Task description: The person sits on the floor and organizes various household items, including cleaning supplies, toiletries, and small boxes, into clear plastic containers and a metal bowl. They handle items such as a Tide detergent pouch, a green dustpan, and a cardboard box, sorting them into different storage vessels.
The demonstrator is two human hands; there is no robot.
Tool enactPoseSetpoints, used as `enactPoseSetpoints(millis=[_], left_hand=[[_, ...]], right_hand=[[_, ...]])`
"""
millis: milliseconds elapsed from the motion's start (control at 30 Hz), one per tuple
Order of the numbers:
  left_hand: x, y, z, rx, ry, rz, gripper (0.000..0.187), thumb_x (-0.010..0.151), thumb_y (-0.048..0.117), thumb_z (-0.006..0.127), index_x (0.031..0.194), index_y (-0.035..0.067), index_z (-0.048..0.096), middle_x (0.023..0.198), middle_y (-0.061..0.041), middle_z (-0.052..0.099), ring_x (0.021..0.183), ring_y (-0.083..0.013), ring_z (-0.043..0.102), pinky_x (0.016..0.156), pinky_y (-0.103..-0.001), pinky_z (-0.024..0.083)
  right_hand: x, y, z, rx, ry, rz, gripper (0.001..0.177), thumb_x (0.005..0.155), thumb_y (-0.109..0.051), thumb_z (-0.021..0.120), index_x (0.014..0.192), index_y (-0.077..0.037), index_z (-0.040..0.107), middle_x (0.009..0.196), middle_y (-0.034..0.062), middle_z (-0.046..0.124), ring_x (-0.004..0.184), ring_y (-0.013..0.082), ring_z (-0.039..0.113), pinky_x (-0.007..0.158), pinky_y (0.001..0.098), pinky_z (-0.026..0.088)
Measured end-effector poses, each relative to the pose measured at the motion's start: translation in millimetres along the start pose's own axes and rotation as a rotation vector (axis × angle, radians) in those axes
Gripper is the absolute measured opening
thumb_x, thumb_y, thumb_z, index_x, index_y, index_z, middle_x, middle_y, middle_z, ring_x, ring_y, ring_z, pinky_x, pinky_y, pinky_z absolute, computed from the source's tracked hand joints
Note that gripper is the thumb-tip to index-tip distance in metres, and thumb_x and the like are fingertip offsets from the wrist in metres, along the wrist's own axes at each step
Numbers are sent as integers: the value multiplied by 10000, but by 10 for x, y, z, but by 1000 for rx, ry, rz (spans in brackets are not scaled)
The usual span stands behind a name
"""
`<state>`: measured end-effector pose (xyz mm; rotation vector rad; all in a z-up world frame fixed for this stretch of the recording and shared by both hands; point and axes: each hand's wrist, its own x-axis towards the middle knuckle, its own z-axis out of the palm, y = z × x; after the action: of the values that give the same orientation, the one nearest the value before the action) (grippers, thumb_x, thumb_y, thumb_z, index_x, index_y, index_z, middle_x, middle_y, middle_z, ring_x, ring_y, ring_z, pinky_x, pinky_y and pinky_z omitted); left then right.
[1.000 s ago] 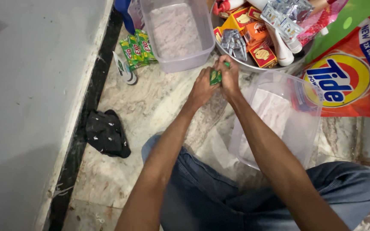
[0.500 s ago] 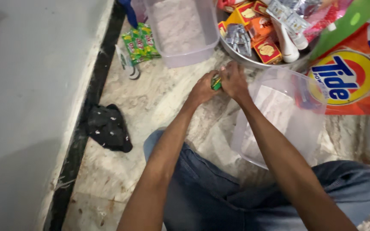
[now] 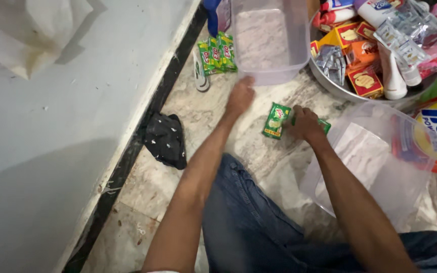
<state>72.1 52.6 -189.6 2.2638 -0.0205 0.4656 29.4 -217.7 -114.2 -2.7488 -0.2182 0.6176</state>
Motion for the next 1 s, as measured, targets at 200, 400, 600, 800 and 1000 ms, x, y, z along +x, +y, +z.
enactPoseSetpoints(millis=[200,400,600,800,1000], left_hand=[[70,119,-432,-214,257,-199,135,953,169,608,931,71,699,783,-121,731,745,-257,747,711,-382,579],[153,414,-504,-369,319,-210,284,958,199,688,1177,35,612,932,-116,719,871,-259,715,796,-381,561],[166,688,-629,-286,263,-295,454,916,237,744,1285,17,596,1066,-157,700,973,-289,706,869,-393,547],[48,1401,-569,159,604,12,667,838,167,770,1390,-97,505,1274,-256,587,1136,-432,593,1009,-497,404],[-308,1884,117,-431,-52,-77,360,970,260,692,1266,71,611,1212,-152,684,1052,-224,696,973,-392,543]], right_hand=[[-3,114,-166,41,26,-37,759,860,-412,685,1512,-143,403,1478,192,517,1354,385,510,1101,492,437],[-381,270,-471,-431,553,-152,779,860,-335,721,1550,-147,413,1558,150,497,1507,374,353,1203,650,231],[-987,286,-722,-288,615,21,1110,707,-391,853,1603,-134,250,1617,277,385,1479,416,273,1039,745,229],[-986,776,-709,452,347,133,1182,756,-131,675,1673,-194,-68,1310,362,587,1143,464,629,1006,513,501],[-1165,513,-1067,453,197,177,1120,845,-42,609,1670,-203,-130,1244,374,666,875,423,744,819,487,593]])
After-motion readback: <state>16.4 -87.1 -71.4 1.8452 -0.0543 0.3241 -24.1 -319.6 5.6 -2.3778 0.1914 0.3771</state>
